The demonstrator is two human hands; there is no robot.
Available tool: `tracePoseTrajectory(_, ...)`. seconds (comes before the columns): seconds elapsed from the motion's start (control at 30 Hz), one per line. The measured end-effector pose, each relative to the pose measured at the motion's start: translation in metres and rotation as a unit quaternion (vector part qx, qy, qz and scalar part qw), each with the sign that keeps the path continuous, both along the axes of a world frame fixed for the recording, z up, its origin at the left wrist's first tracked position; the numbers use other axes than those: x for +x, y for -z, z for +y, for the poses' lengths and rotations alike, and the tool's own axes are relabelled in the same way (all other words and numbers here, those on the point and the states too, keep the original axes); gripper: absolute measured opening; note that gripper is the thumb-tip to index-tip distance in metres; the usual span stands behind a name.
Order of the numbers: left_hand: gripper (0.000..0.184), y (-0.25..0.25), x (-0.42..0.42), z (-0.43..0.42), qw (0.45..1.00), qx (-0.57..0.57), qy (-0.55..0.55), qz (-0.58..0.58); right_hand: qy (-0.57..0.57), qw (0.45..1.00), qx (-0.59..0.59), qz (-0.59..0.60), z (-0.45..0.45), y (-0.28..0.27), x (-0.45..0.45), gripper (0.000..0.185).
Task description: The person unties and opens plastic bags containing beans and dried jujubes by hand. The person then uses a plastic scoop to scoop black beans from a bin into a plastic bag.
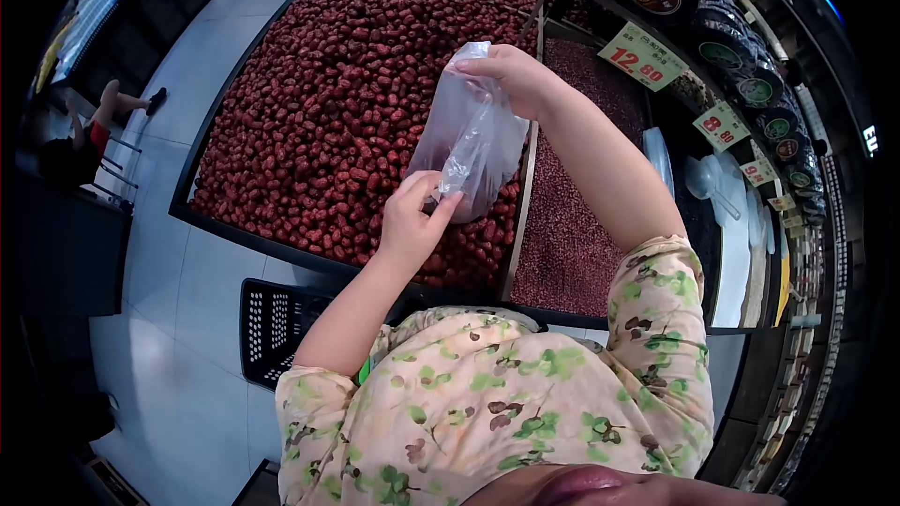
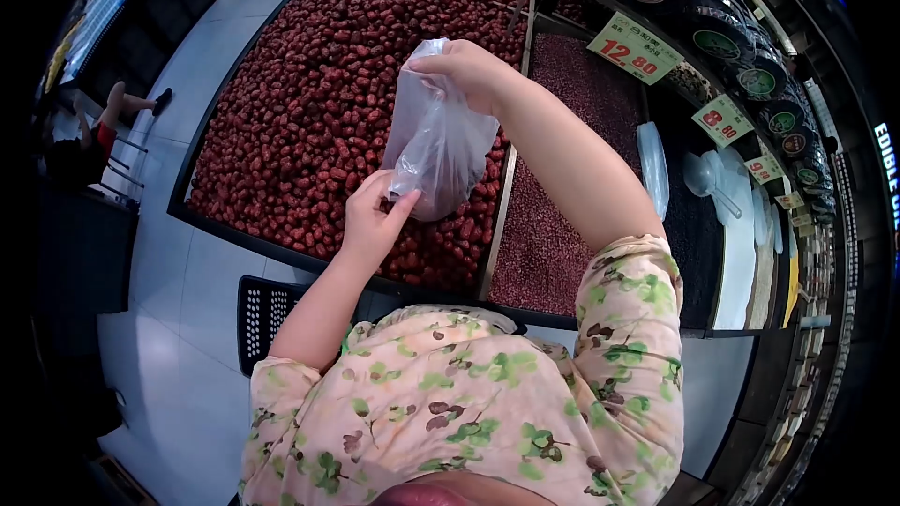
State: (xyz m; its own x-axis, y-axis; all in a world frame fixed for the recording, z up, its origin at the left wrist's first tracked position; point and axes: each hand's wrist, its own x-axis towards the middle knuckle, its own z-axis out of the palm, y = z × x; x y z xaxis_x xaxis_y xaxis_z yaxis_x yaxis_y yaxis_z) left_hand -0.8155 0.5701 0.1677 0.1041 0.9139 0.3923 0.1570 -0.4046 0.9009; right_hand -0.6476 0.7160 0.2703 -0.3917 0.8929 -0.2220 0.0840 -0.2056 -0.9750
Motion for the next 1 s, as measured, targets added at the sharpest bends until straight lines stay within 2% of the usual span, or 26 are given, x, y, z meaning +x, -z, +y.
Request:
tracePoseTrajectory(0.03,0.020,0.000,-0.004,0.009,1.000,0.009,-0.002,0.008,-0.040,0.999,-0.021,-0.011,0.003,-0.003,0.004,0.022)
tracePoseTrajectory(0.13,0.017,-0.013,-0.012,0.033,0.997,0.059,-0.007,0.058,-0.053,0.998,-0.016,0.004,0.007,-0.002,0.007,0.033)
tracePoseTrajectory(0.17,0.015,-0.022,-0.013,0.043,0.994,0.082,-0.023,0.062,-0.084,0.995,-0.028,-0.042,0.011,-0.003,0.012,0.043)
tracePoseTrajectory(0.23,0.011,-0.046,-0.016,0.063,0.989,0.120,-0.036,0.074,-0.128,0.991,-0.016,-0.046,0.018,0.011,0.024,0.048)
tracePoseTrajectory(0.3,0.010,-0.067,-0.013,0.082,0.992,0.103,-0.043,0.060,-0.167,0.984,-0.013,-0.059,0.014,0.011,0.032,0.060)
tracePoseTrajectory(0.33,0.012,-0.073,-0.010,0.094,0.992,0.107,-0.047,0.052,-0.234,0.972,-0.007,-0.029,0.019,0.015,0.038,0.063)
tracePoseTrajectory(0.4,0.015,-0.081,-0.003,0.114,0.994,0.083,-0.042,0.051,-0.275,0.953,0.092,-0.086,0.016,0.014,0.044,0.065)
tracePoseTrajectory(0.43,0.020,-0.090,0.002,0.118,0.998,0.049,-0.030,0.037,-0.240,0.954,0.113,-0.142,0.007,0.006,0.037,0.054)
tracePoseTrajectory(0.53,0.017,-0.092,0.012,0.136,0.999,0.030,0.030,0.014,-0.141,0.957,0.083,-0.241,-0.001,-0.018,0.024,0.040)
tracePoseTrajectory(0.57,0.014,-0.091,0.011,0.139,0.996,-0.031,0.075,-0.025,-0.100,0.967,0.079,-0.221,0.004,-0.010,0.025,0.029)
tracePoseTrajectory(0.67,0.020,-0.078,-0.004,0.147,0.983,-0.084,0.082,-0.139,-0.042,0.990,-0.016,-0.130,0.014,0.002,0.034,0.028)
tracePoseTrajectory(0.7,0.032,-0.083,-0.015,0.142,0.983,-0.143,0.054,-0.098,-0.036,0.992,-0.017,-0.119,0.020,0.011,0.038,0.025)
tracePoseTrajectory(0.8,0.038,-0.029,-0.041,0.151,0.991,-0.119,0.040,-0.038,-0.011,0.997,-0.080,-0.010,0.028,0.024,0.042,0.025)
tracePoseTrajectory(0.87,0.041,-0.003,-0.053,0.142,0.978,-0.192,0.077,-0.009,-0.020,0.997,-0.080,0.010,0.035,0.030,0.041,0.023)
tracePoseTrajectory(0.93,0.040,0.017,-0.058,0.130,0.981,-0.133,0.001,0.140,-0.027,0.996,-0.084,0.017,0.038,0.030,0.038,0.022)
tracePoseTrajectory(1.0,0.041,0.044,-0.063,0.123,0.978,-0.181,-0.026,0.101,-0.021,0.997,-0.079,0.002,0.037,0.023,0.032,0.020)
